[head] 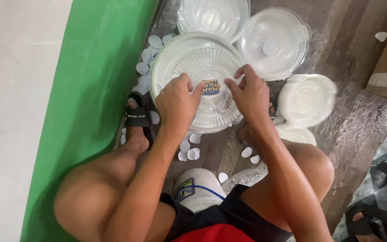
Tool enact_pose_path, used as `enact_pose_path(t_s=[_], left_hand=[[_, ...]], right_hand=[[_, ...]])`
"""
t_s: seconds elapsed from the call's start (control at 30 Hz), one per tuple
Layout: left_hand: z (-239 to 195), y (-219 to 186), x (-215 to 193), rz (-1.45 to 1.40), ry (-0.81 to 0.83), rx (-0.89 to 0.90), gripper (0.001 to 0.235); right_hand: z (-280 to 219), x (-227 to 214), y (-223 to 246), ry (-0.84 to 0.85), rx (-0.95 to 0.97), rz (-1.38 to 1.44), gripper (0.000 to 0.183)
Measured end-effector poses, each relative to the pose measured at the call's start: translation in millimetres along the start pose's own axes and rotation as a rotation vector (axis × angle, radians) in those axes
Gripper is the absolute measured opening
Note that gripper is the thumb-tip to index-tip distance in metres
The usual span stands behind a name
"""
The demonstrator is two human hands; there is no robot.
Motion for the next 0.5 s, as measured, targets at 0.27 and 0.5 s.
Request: enact_pose_path(t_s=[0.27,0.5], left_hand=[[-5,-13,9,0.184,-0.121,0.098,0.051],[-7,-5,8,0.037,0.093,0.233,0.026]], right_hand=[[-13,3,16,-0.011,-0.053,-0.074,0.040],[-10,3,-14,0.019,-0.184,0.073,0.020]])
Point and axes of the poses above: each hand's wrist, its own z-axis towards the middle knuckle, its own x-axis out of the palm, y = z × x, the point moved 8 cm from there along z, towards the middle knuckle, and after that the axes turned 8 degrees about y, right-handed, at the moved point
